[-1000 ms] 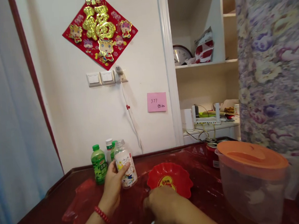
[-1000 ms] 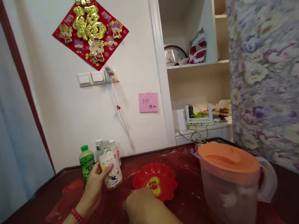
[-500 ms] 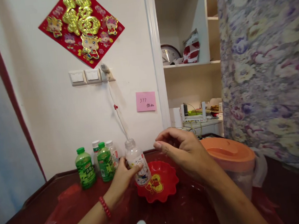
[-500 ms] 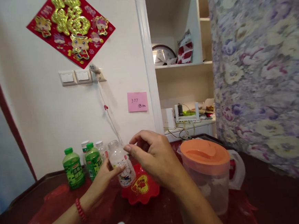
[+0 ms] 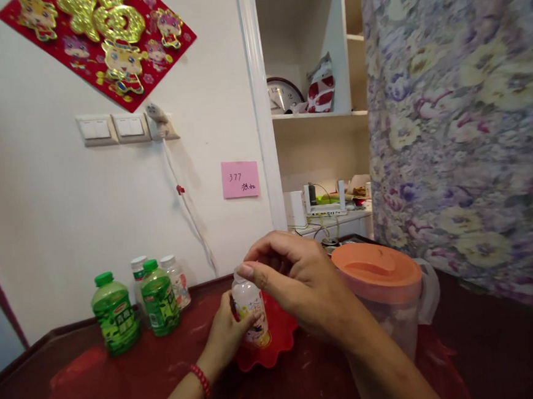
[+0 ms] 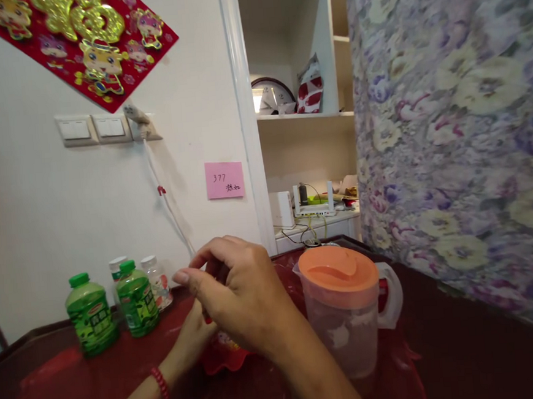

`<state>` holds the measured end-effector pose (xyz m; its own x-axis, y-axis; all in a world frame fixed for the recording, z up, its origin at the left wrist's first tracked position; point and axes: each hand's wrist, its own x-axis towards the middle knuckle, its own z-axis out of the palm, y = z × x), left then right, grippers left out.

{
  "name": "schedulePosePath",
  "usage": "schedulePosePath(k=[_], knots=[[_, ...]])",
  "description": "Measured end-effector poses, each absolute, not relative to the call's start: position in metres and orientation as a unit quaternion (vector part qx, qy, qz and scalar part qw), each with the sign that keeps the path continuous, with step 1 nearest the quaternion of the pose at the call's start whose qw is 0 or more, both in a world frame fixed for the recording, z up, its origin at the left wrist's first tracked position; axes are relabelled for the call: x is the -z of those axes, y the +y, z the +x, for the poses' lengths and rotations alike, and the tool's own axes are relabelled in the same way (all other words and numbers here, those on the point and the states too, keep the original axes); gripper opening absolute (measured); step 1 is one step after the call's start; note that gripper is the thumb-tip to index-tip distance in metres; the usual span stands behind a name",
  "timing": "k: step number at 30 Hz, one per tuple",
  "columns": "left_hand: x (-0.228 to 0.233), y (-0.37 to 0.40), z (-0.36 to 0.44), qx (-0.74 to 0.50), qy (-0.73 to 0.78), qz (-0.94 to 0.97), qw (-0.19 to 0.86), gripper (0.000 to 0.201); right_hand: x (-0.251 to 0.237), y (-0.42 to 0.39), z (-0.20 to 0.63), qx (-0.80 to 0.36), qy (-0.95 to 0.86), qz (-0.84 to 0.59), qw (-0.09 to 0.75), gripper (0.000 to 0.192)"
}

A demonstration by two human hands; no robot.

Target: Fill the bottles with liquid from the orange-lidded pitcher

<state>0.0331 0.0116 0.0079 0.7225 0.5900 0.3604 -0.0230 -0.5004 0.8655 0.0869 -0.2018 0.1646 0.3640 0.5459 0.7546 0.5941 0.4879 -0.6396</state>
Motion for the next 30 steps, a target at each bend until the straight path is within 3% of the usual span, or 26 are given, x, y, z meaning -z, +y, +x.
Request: schedulePosePath(k=[6, 10, 13, 17, 22, 26, 30], knots=[[0.002, 0.019, 0.033, -0.318, 0.187, 0.818, 0.441, 0.061, -0.166, -0.196, 0.078, -0.036, -0.526, -0.392, 0.754, 0.023], [0.006, 0.023, 0.033, -0.303, 0.194, 0.821, 0.444, 0.061, -0.179, -0.190, 0.087, 0.063, -0.420, -0.279, 0.861, 0.032], [0.005, 0.022, 0.032, -0.296, 0.198, 0.822, 0.445, 0.058, -0.194, -0.191, 0.095, 0.114, -0.362, -0.231, 0.896, 0.034], [0.001, 0.020, 0.031, -0.290, 0.209, 0.831, 0.426, 0.057, -0.206, -0.208, 0.103, 0.156, -0.368, -0.244, 0.884, 0.033], [-0.003, 0.020, 0.031, -0.287, 0.216, 0.847, 0.392, 0.057, -0.198, -0.259, 0.118, 0.288, -0.361, -0.337, 0.820, 0.023], [0.000, 0.023, 0.033, -0.294, 0.214, 0.846, 0.390, 0.060, -0.172, -0.301, 0.143, 0.352, -0.280, -0.425, 0.786, 0.027], [0.002, 0.026, 0.035, -0.291, 0.207, 0.847, 0.394, 0.064, -0.121, -0.330, 0.180, 0.342, -0.197, -0.525, 0.754, 0.035]])
